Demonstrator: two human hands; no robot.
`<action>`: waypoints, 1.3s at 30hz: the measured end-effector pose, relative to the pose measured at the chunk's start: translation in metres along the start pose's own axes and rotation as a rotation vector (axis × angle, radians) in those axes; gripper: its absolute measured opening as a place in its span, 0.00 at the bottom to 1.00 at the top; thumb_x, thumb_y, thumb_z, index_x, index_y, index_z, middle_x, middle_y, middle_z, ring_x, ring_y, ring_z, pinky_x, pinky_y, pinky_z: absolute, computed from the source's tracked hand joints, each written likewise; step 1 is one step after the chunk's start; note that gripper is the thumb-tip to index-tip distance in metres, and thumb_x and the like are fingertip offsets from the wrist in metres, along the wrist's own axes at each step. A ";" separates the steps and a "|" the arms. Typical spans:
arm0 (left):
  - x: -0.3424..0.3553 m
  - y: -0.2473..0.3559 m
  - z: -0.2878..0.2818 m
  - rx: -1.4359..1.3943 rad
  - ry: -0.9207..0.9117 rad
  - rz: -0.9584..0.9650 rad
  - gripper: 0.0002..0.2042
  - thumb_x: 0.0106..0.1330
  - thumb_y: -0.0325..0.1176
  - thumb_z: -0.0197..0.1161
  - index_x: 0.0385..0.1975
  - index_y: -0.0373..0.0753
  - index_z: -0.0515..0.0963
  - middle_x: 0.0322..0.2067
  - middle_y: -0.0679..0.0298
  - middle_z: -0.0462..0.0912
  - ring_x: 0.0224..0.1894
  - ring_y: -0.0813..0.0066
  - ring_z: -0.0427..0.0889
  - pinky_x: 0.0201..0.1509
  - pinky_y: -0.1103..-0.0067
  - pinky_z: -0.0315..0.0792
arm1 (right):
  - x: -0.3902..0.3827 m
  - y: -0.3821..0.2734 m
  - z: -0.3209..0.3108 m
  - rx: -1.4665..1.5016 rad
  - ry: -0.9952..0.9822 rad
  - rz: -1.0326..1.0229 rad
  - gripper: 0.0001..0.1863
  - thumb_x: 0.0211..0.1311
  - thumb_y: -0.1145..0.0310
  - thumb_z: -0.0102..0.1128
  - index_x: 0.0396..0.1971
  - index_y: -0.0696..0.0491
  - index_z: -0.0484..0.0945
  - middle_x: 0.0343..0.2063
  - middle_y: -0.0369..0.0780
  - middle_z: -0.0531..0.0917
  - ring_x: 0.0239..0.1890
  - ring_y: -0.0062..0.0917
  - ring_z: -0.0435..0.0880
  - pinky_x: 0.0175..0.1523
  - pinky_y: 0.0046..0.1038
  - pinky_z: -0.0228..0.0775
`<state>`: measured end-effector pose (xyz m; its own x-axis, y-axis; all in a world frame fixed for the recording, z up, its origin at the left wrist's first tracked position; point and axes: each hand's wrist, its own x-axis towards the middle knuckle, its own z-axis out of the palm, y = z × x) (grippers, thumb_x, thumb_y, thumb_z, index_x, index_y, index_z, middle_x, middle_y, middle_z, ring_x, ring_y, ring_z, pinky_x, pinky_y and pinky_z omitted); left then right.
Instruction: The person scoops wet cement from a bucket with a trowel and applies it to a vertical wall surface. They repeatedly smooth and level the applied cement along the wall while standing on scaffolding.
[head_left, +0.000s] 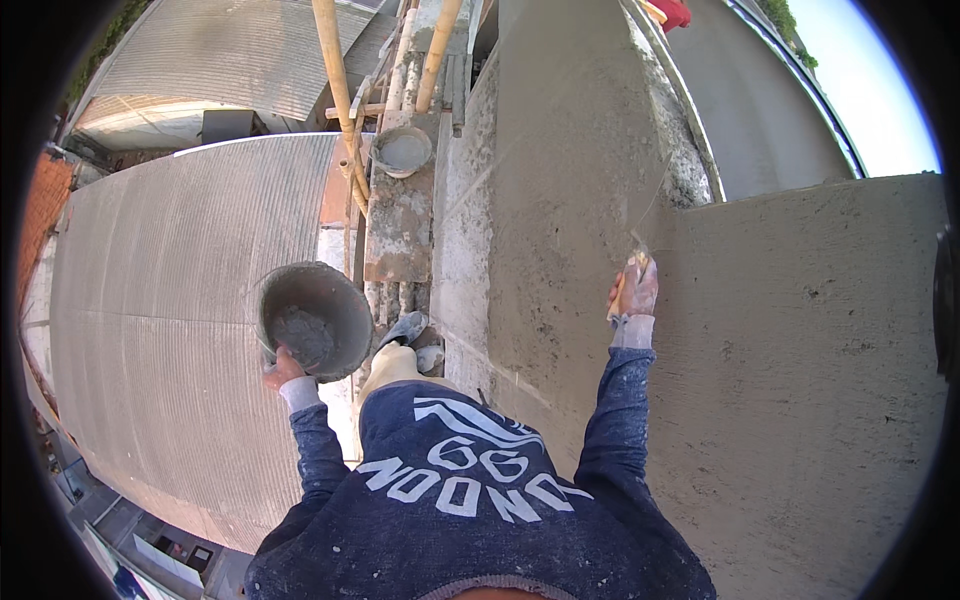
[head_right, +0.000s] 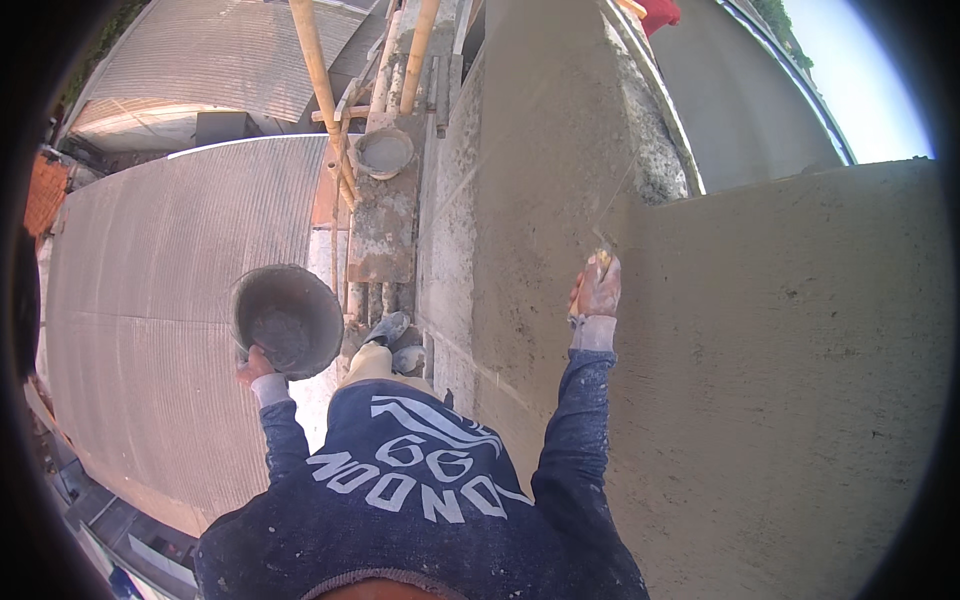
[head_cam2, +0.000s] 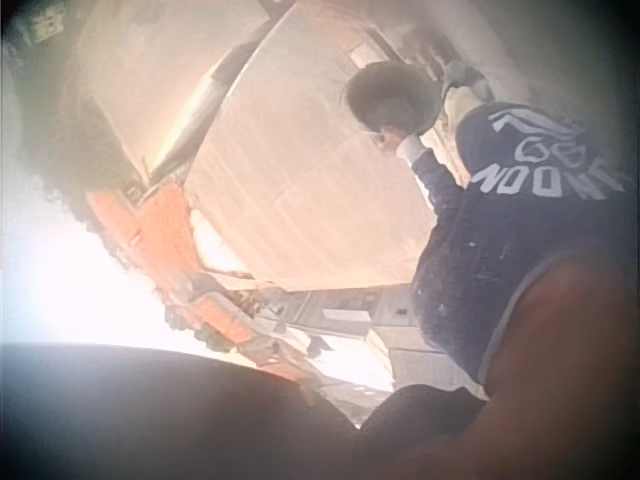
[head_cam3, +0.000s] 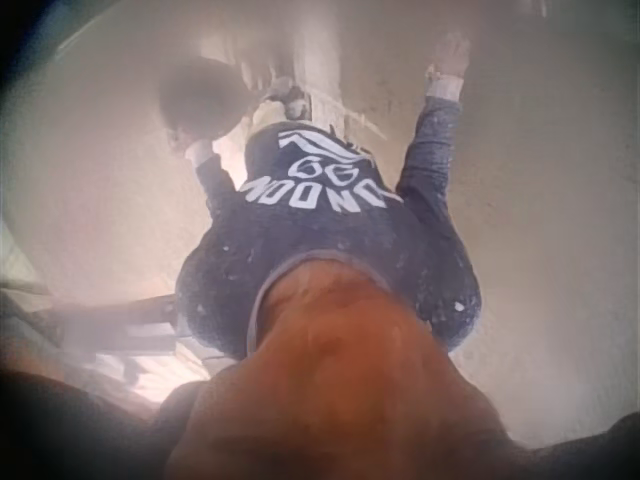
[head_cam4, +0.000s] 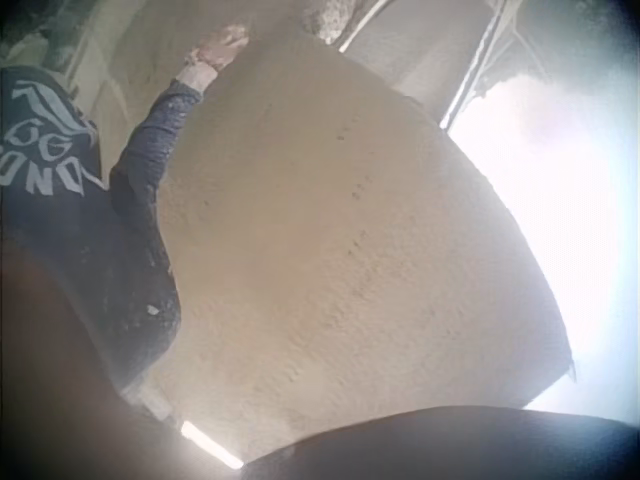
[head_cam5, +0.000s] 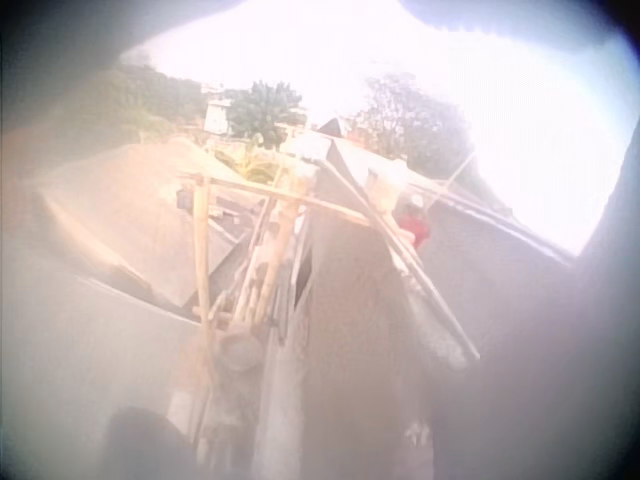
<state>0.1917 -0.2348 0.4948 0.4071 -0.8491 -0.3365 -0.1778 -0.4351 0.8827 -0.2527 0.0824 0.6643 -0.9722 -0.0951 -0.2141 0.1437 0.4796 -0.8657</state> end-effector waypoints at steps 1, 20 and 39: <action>0.007 -0.004 -0.009 0.205 0.054 0.018 0.18 0.51 0.29 0.60 0.39 0.23 0.79 0.30 0.48 0.83 0.28 0.55 0.84 0.29 0.58 0.81 | -0.029 0.033 -0.007 0.045 -0.031 0.020 0.21 0.70 0.58 0.50 0.56 0.52 0.64 0.19 0.35 0.73 0.12 0.18 0.72 0.14 0.25 0.65; 0.088 -0.086 -0.015 2.069 -0.808 0.322 0.22 0.55 0.41 0.70 0.50 0.46 0.79 0.46 0.61 0.84 0.48 0.72 0.83 0.52 0.72 0.77 | -0.383 0.367 -0.036 -0.410 -0.439 0.970 0.28 0.57 0.57 0.61 0.55 0.56 0.70 0.43 0.51 0.80 0.42 0.40 0.80 0.45 0.37 0.71; 0.026 0.028 0.117 0.142 -0.396 -0.109 0.18 0.53 0.36 0.61 0.38 0.28 0.77 0.33 0.50 0.82 0.31 0.59 0.81 0.39 0.65 0.74 | -0.161 0.274 0.050 -0.265 -0.332 0.516 0.25 0.54 0.65 0.66 0.52 0.53 0.70 0.27 0.42 0.81 0.19 0.27 0.79 0.21 0.30 0.73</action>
<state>0.0923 -0.3040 0.4721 0.0606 -0.8332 -0.5497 -0.2856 -0.5422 0.7903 -0.0471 0.1857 0.4392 -0.6763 -0.0393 -0.7356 0.4833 0.7299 -0.4833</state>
